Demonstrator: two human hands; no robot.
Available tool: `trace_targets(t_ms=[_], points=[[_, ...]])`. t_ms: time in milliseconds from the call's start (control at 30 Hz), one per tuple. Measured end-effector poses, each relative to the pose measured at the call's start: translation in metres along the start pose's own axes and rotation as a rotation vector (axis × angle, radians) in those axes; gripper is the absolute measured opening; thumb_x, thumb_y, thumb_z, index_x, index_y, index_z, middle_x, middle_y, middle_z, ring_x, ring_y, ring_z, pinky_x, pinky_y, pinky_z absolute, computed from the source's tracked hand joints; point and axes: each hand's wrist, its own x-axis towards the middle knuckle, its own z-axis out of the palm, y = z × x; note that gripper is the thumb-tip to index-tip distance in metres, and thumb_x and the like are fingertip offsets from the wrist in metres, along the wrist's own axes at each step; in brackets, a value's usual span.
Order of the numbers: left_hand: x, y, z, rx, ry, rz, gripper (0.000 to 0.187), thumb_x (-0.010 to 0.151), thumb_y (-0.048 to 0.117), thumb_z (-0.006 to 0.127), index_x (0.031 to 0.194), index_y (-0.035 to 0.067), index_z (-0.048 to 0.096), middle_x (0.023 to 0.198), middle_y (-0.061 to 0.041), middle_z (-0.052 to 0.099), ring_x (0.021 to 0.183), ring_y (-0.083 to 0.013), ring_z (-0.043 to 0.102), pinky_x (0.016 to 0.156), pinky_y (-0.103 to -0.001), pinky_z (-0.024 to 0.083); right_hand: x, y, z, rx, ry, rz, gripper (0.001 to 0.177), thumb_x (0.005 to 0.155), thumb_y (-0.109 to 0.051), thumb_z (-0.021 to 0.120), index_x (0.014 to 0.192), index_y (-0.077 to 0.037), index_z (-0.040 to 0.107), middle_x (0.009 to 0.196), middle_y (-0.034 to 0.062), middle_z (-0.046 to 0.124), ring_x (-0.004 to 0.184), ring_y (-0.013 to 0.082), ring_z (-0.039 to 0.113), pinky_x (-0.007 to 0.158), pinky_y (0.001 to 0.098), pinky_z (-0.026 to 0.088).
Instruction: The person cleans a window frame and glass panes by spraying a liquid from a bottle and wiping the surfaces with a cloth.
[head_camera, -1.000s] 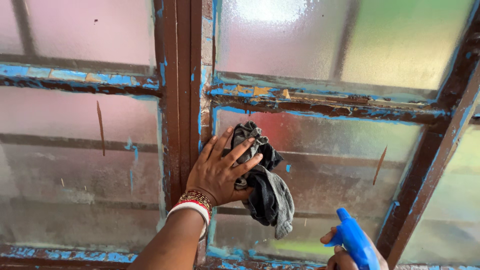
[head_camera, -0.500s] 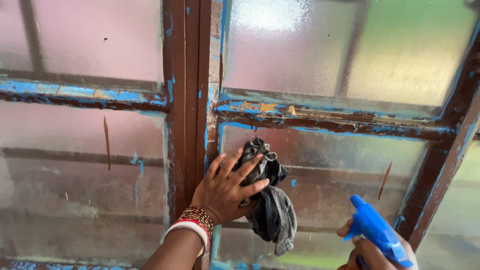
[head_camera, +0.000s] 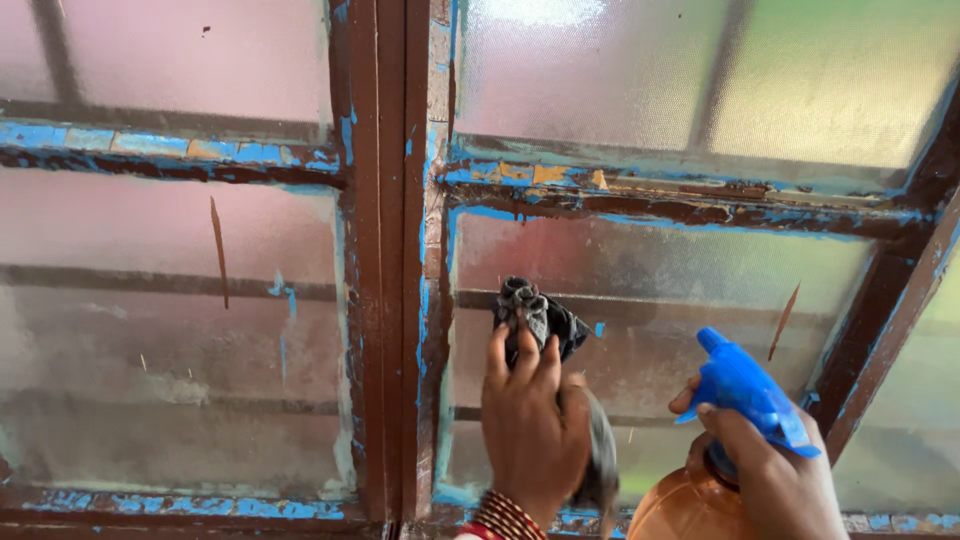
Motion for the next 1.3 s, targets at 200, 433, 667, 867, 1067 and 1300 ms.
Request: trace_targets(t_ms=[200, 433, 667, 867, 1067, 1300], points=[[-0.04, 0.002, 0.05, 0.115, 0.069, -0.068, 0.072, 0.096, 0.052, 0.054, 0.15, 0.004, 0.047, 0.15, -0.032, 0.038, 0.14, -0.0536, 0.032, 0.112, -0.062, 0.019, 0.011, 0.043, -0.011, 0.098, -0.024, 0.023, 0.034, 0.093, 0.004, 0.057, 0.127, 0.007, 0.064, 0.1, 0.0169, 0.075, 0.054, 0.0227, 0.064, 0.046, 0.0334, 0.047], [-0.006, -0.008, 0.054, 0.264, 0.128, 0.029, 0.053, 0.097, 0.028, 0.057, 0.149, 0.022, 0.053, 0.155, -0.013, 0.047, 0.144, -0.0415, 0.04, 0.117, -0.068, 0.019, 0.041, 0.09, -0.048, 0.104, -0.152, 0.107, 0.063, 0.087, 0.004, 0.057, 0.15, -0.002, 0.056, 0.099, 0.0215, 0.075, 0.057, 0.0254, 0.065, 0.055, 0.0355, 0.052], [0.095, -0.016, 0.017, 0.297, 0.421, 0.063, 0.051, 0.1, 0.016, 0.052, 0.151, 0.016, 0.052, 0.157, -0.02, 0.045, 0.15, -0.0455, 0.036, 0.123, -0.066, 0.022, 0.07, 0.119, -0.052, 0.152, -0.135, 0.221, 0.071, 0.081, 0.01, 0.054, 0.151, -0.003, 0.059, 0.1, 0.023, 0.075, 0.055, 0.0292, 0.064, 0.054, 0.0374, 0.051], [0.038, -0.043, 0.038, 0.305, 0.585, -0.047, 0.042, 0.091, 0.008, 0.05, 0.128, 0.017, 0.067, 0.15, -0.011, 0.055, 0.149, -0.0397, 0.045, 0.125, -0.056, 0.031, 0.077, 0.118, -0.053, 0.213, -0.226, 0.263, 0.073, 0.077, 0.012, 0.054, 0.147, -0.009, 0.06, 0.098, 0.0231, 0.074, 0.055, 0.0288, 0.064, 0.053, 0.0385, 0.052], [-0.03, -0.029, 0.067, 0.401, 0.618, -0.288, 0.041, 0.089, 0.013, 0.051, 0.126, 0.008, 0.068, 0.141, -0.025, 0.053, 0.133, -0.0458, 0.046, 0.11, -0.058, 0.032, 0.066, 0.102, -0.059, 0.306, -0.331, 0.011, 0.054, 0.083, 0.005, 0.058, 0.137, 0.004, 0.059, 0.1, 0.0238, 0.074, 0.056, 0.0257, 0.064, 0.053, 0.0359, 0.053], [0.023, -0.019, 0.057, -0.066, 0.929, -0.406, 0.027, 0.106, 0.015, 0.044, 0.124, 0.001, 0.06, 0.128, -0.021, 0.06, 0.11, -0.0355, 0.068, 0.093, -0.044, 0.057, 0.074, 0.116, -0.081, 0.376, -0.333, 0.064, 0.058, 0.082, 0.007, 0.056, 0.14, 0.005, 0.062, 0.103, 0.0258, 0.073, 0.056, 0.0285, 0.065, 0.051, 0.0372, 0.052]])
